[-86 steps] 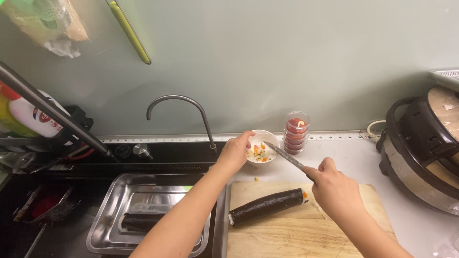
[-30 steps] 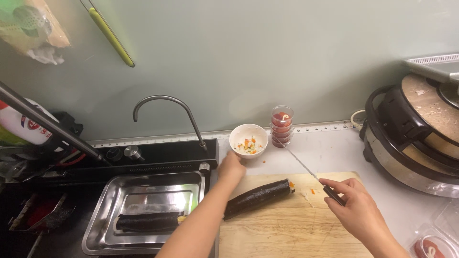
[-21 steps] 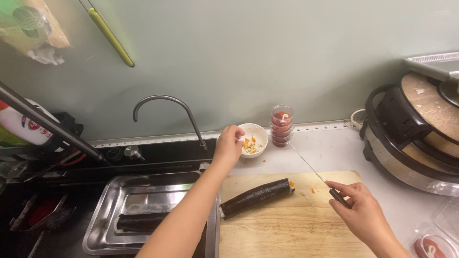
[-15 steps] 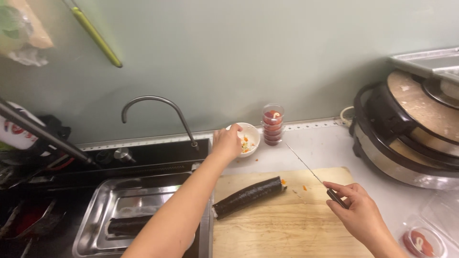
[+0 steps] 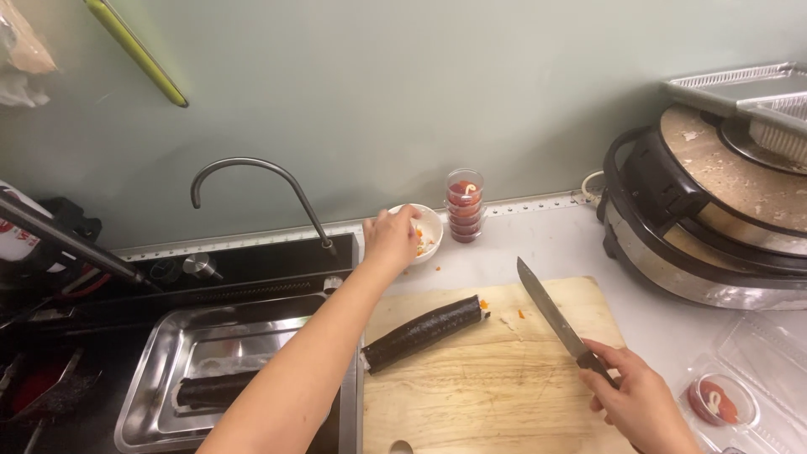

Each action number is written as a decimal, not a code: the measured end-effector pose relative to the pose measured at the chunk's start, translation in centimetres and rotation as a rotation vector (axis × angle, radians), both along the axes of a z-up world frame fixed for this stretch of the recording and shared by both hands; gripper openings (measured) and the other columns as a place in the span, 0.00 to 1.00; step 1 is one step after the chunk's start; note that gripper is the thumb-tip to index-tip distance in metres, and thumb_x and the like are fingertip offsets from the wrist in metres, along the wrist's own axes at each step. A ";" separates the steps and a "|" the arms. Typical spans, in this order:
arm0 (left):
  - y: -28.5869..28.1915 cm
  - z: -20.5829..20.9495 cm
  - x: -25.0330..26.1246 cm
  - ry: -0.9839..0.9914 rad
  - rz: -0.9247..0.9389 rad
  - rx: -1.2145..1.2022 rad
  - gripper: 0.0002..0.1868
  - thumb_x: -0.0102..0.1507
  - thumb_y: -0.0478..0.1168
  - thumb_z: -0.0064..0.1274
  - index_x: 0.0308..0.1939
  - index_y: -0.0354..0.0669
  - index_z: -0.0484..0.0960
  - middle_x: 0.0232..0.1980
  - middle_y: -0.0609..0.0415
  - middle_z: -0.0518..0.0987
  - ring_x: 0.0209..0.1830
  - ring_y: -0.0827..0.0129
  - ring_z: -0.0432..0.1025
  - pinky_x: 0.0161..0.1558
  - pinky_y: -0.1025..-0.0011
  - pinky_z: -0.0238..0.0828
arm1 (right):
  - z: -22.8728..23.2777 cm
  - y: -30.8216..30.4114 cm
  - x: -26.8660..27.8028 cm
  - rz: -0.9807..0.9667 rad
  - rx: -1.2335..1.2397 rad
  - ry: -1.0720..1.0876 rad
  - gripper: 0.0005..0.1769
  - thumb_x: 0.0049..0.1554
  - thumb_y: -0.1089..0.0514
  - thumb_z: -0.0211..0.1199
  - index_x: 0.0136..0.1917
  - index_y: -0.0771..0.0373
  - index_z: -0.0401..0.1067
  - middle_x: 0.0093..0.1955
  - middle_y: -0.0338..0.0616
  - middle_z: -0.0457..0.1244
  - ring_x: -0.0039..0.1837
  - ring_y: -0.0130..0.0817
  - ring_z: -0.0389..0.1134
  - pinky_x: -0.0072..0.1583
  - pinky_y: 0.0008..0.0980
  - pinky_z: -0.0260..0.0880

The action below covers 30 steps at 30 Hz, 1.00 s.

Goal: Slicing kimbap rolls and arranging the pieces into plastic takeout containers for packaging.

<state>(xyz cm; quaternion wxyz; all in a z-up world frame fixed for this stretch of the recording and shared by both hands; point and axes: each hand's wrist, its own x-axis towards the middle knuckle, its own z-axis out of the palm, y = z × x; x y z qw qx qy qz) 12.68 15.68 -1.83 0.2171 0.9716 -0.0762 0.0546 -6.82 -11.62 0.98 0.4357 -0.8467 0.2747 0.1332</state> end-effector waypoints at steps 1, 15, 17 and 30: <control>-0.5 0.1 -0.5 -0.150 -0.050 -0.042 0.18 0.50 0.32 0.49 0.43 0.51 0.72 0.35 0.62 0.76 0.43 0.66 0.66 0.51 0.65 0.54 | -0.1 0.0 -0.2 -0.006 -0.003 0.008 0.24 0.50 0.66 0.59 0.61 0.55 0.68 0.49 0.44 0.66 0.35 0.38 0.68 0.37 0.32 0.66; -11.5 -0.5 -9.4 0.088 -0.529 0.124 0.24 0.50 0.26 0.45 0.51 0.36 0.65 0.39 0.47 0.75 0.40 0.57 0.68 0.48 0.64 0.54 | -5.8 -1.7 -3.8 0.011 -0.035 -0.008 0.28 0.49 0.66 0.60 0.62 0.48 0.66 0.45 0.44 0.68 0.25 0.34 0.67 0.31 0.27 0.68; -11.7 -0.8 -9.1 0.130 -0.490 0.066 0.34 0.43 0.25 0.56 0.52 0.39 0.62 0.40 0.49 0.76 0.40 0.58 0.70 0.49 0.65 0.55 | -5.8 -1.3 -4.1 0.013 -0.070 0.012 0.28 0.48 0.64 0.61 0.61 0.45 0.68 0.43 0.38 0.70 0.28 0.31 0.69 0.36 0.24 0.69; -10.4 -0.8 -8.8 0.076 -0.418 -0.312 0.21 0.51 0.24 0.43 0.48 0.40 0.67 0.37 0.52 0.73 0.39 0.63 0.69 0.47 0.66 0.60 | -15.1 -4.9 -2.1 0.092 0.095 -0.462 0.27 0.36 0.66 0.70 0.52 0.56 0.77 0.32 0.47 0.74 0.37 0.31 0.74 0.45 0.25 0.71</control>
